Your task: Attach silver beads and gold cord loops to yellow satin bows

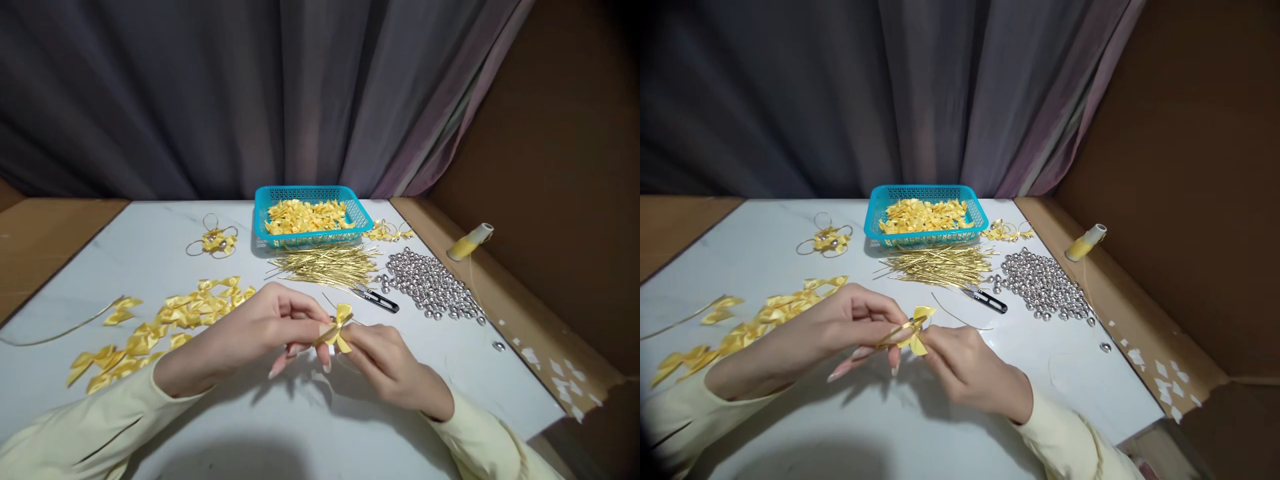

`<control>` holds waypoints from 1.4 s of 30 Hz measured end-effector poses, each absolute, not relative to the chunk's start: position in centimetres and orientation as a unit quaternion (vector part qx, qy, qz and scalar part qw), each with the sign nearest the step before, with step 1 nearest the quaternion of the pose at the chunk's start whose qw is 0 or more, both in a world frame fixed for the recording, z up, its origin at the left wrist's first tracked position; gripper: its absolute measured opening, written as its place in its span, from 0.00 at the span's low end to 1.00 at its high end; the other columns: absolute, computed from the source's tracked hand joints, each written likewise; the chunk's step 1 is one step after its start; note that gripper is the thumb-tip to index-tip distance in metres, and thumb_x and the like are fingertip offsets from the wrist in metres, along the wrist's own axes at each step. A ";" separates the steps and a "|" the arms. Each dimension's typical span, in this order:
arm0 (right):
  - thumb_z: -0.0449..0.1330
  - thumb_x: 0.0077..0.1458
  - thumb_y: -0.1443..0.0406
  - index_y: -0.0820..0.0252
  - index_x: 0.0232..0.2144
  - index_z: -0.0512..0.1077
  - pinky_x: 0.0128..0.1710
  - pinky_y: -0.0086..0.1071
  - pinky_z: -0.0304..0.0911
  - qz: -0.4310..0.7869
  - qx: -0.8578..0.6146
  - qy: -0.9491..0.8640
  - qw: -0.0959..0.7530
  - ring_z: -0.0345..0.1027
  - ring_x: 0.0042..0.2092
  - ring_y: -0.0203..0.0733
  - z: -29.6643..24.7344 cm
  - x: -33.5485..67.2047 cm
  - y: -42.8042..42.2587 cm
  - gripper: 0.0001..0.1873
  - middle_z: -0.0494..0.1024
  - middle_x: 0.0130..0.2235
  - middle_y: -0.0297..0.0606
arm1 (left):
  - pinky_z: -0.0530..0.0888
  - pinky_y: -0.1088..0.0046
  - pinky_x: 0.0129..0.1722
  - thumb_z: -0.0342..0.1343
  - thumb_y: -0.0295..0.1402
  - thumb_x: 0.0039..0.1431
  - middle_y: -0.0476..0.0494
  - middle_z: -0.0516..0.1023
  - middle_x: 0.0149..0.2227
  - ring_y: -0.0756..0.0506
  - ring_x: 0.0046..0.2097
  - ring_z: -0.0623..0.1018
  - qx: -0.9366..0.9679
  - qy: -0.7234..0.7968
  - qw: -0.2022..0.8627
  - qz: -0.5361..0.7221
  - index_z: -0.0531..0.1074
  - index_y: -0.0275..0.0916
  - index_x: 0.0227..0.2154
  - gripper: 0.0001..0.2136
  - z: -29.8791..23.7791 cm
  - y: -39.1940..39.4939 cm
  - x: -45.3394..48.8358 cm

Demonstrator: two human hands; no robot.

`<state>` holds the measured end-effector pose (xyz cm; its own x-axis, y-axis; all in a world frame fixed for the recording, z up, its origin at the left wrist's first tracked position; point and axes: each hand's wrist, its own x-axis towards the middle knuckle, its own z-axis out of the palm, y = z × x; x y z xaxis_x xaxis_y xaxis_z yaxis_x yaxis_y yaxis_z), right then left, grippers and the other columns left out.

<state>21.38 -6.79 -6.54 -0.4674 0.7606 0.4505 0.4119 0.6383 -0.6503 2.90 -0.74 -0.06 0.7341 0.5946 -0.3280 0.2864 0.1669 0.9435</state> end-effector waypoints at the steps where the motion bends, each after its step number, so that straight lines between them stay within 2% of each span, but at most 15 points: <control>1: 0.44 0.61 0.69 0.63 0.30 0.65 0.24 0.24 0.52 0.250 -0.359 -0.820 0.370 0.52 0.22 0.30 -6.4 21.4 -6.7 0.12 0.60 0.22 0.30 | 0.62 0.88 0.13 0.55 0.32 0.55 0.45 0.79 0.24 0.58 0.17 0.64 0.637 0.349 0.678 0.113 0.77 0.33 0.26 0.09 0.1 -0.7 2.9; 6: 0.49 0.60 0.64 0.64 0.31 0.69 0.22 0.23 0.50 0.352 -0.389 -0.778 0.347 0.51 0.21 0.28 -5.5 21.8 -6.6 0.12 0.62 0.20 0.29 | 0.61 0.88 0.14 0.55 0.33 0.55 0.45 0.79 0.24 0.58 0.17 0.64 0.639 0.365 0.664 0.134 0.76 0.33 0.25 0.09 0.5 -0.4 2.6; 14: 0.55 0.57 0.60 0.64 0.27 0.70 0.18 0.24 0.46 0.438 -0.412 -0.696 0.392 0.49 0.20 0.28 -4.2 23.5 -7.2 0.12 0.64 0.20 0.30 | 0.60 0.88 0.13 0.55 0.29 0.55 0.46 0.79 0.25 0.59 0.16 0.64 0.654 0.353 0.659 0.113 0.76 0.35 0.25 0.07 0.8 0.3 2.1; 21: 0.58 0.54 0.63 0.61 0.24 0.70 0.17 0.25 0.47 0.380 -0.386 -0.708 0.452 0.52 0.19 0.29 -3.5 25.3 -8.0 0.10 0.63 0.17 0.30 | 0.62 0.87 0.14 0.55 0.29 0.55 0.44 0.78 0.25 0.58 0.18 0.61 0.638 0.351 0.674 0.124 0.76 0.35 0.27 0.06 0.2 0.7 2.2; 24: 0.60 0.53 0.63 0.61 0.27 0.71 0.18 0.24 0.50 0.347 -0.372 -0.734 0.450 0.54 0.20 0.29 -3.3 25.2 -8.2 0.06 0.65 0.19 0.31 | 0.62 0.87 0.14 0.56 0.31 0.54 0.44 0.78 0.24 0.57 0.18 0.60 0.626 0.352 0.684 0.128 0.76 0.34 0.27 0.06 0.1 0.9 2.3; 27: 0.60 0.53 0.64 0.60 0.32 0.72 0.17 0.24 0.47 0.327 -0.380 -0.728 0.468 0.51 0.19 0.28 -3.3 25.0 -8.3 0.05 0.63 0.19 0.29 | 0.62 0.87 0.14 0.57 0.31 0.54 0.44 0.78 0.24 0.58 0.17 0.61 0.625 0.349 0.688 0.119 0.75 0.34 0.25 0.06 0.4 0.9 2.4; 31: 0.60 0.53 0.63 0.61 0.29 0.71 0.16 0.25 0.42 0.323 -0.402 -0.713 0.475 0.46 0.18 0.28 -3.2 24.8 -8.3 0.06 0.57 0.16 0.26 | 0.62 0.87 0.14 0.58 0.30 0.53 0.44 0.78 0.24 0.58 0.17 0.62 0.627 0.344 0.691 0.103 0.75 0.34 0.24 0.06 1.2 0.7 2.6; 34: 0.59 0.53 0.62 0.63 0.29 0.71 0.16 0.26 0.40 0.350 -0.423 -0.709 0.444 0.44 0.18 0.27 -3.3 24.3 -8.0 0.08 0.54 0.15 0.24 | 0.63 0.87 0.14 0.58 0.29 0.53 0.45 0.78 0.23 0.58 0.17 0.63 0.627 0.337 0.696 0.097 0.76 0.34 0.24 0.06 1.6 0.4 2.8; 39: 0.57 0.54 0.60 0.64 0.36 0.71 0.17 0.25 0.40 0.465 -0.410 -0.699 0.357 0.39 0.19 0.27 -3.7 23.0 -7.6 0.12 0.48 0.16 0.22 | 0.64 0.88 0.14 0.58 0.28 0.52 0.47 0.78 0.23 0.58 0.17 0.63 0.635 0.322 0.696 0.093 0.76 0.36 0.24 0.05 1.2 0.3 2.7; 42: 0.56 0.56 0.60 0.64 0.33 0.69 0.16 0.24 0.37 0.535 -0.402 -0.659 0.344 0.37 0.19 0.27 -3.9 22.5 -7.6 0.11 0.48 0.16 0.21 | 0.63 0.87 0.14 0.57 0.31 0.53 0.47 0.78 0.24 0.58 0.17 0.64 0.650 0.311 0.688 0.087 0.76 0.35 0.25 0.06 0.7 0.4 2.6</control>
